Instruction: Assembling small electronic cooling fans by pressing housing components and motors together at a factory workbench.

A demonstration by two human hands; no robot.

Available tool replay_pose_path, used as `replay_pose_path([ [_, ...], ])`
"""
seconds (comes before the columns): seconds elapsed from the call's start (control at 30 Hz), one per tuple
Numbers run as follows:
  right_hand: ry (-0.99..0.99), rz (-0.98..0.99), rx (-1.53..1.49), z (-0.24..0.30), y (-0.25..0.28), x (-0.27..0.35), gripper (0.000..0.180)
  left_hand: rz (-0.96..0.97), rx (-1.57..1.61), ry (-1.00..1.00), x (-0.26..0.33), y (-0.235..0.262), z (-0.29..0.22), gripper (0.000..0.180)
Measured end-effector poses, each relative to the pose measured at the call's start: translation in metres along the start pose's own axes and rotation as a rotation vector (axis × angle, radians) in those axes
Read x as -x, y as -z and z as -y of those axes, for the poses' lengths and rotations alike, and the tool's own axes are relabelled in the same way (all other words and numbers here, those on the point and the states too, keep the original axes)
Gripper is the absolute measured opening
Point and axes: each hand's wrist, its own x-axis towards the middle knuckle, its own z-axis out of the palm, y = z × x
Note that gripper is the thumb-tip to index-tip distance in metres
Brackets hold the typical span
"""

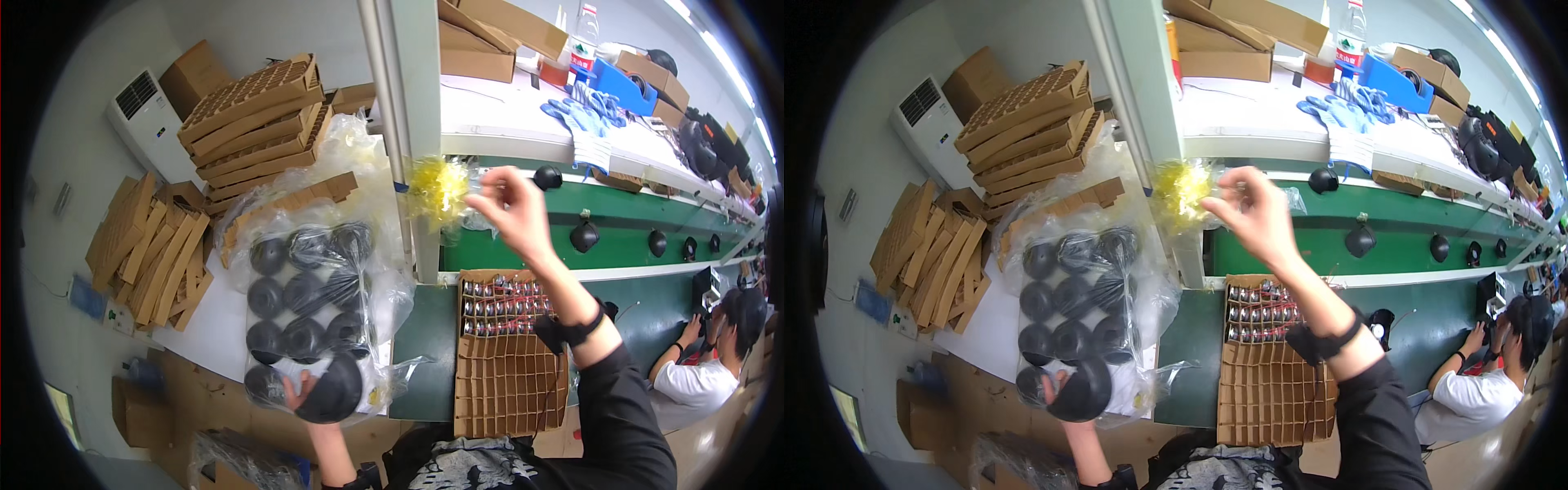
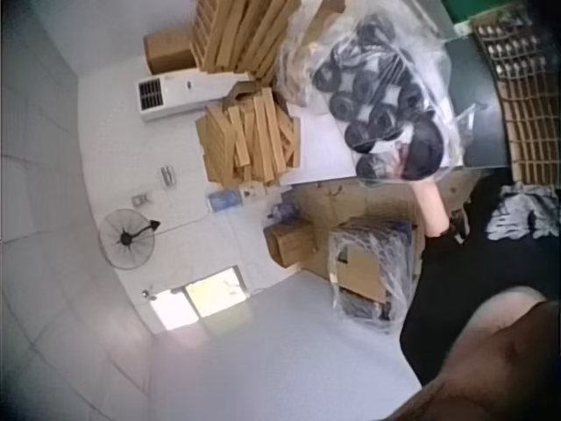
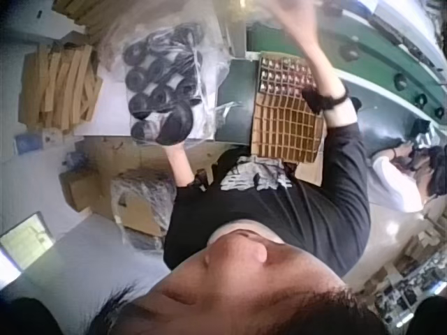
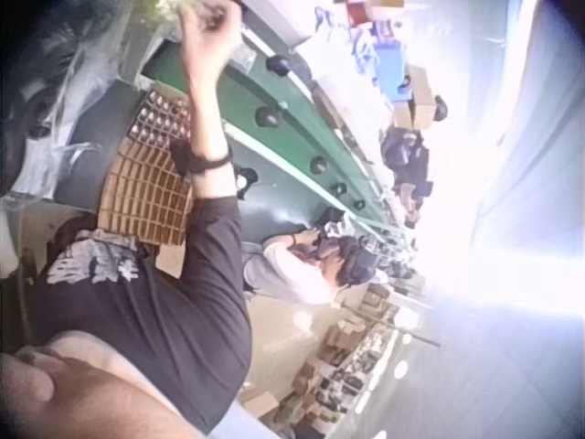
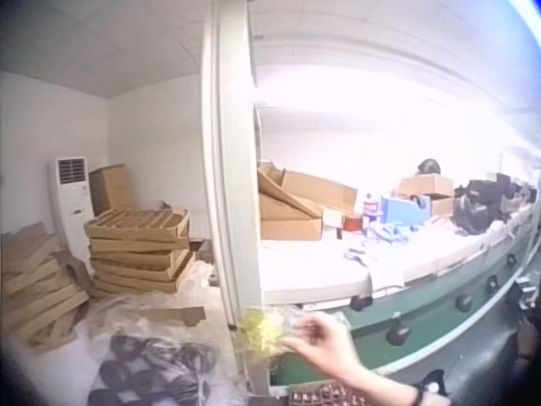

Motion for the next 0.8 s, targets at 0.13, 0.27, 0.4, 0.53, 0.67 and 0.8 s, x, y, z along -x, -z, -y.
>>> replay_pose_path([
  [0.13, 0.01, -0.109, 0.266, -0.012, -0.055, -0.021, 0.034, 0.261, 0.166, 0.306, -0.02, 0.012, 0.007, 0.053],
  [0.27, 0.151, -0.257, 0.487, -0.011, -0.052, -0.022, 0.074, 0.338, 0.252, 0.48, -0.01, -0.01, 0.044, 0.058],
  [0.4, 0.206, -0.331, 0.525, 0.016, -0.035, -0.005, 0.095, 0.146, 0.083, 0.342, 0.003, -0.051, 0.062, 0.051],
  [0.53, 0.379, 0.145, 0.233, 0.027, -0.01, 0.09, 0.08, 0.619, -0.033, 0.037, 0.018, -0.058, 0.073, 0.052],
  [0.67, -0.471, 0.591, -0.539, 0.036, 0.011, 0.2, 0.079, 0.957, -0.647, -0.377, 0.054, -0.071, 0.095, 0.041],
  [0.8, -0.561, 0.418, -0.348, 0.029, 0.022, 0.241, 0.068, 1.059, -0.749, -0.338, 0.064, -0.07, 0.125, 0.038],
])
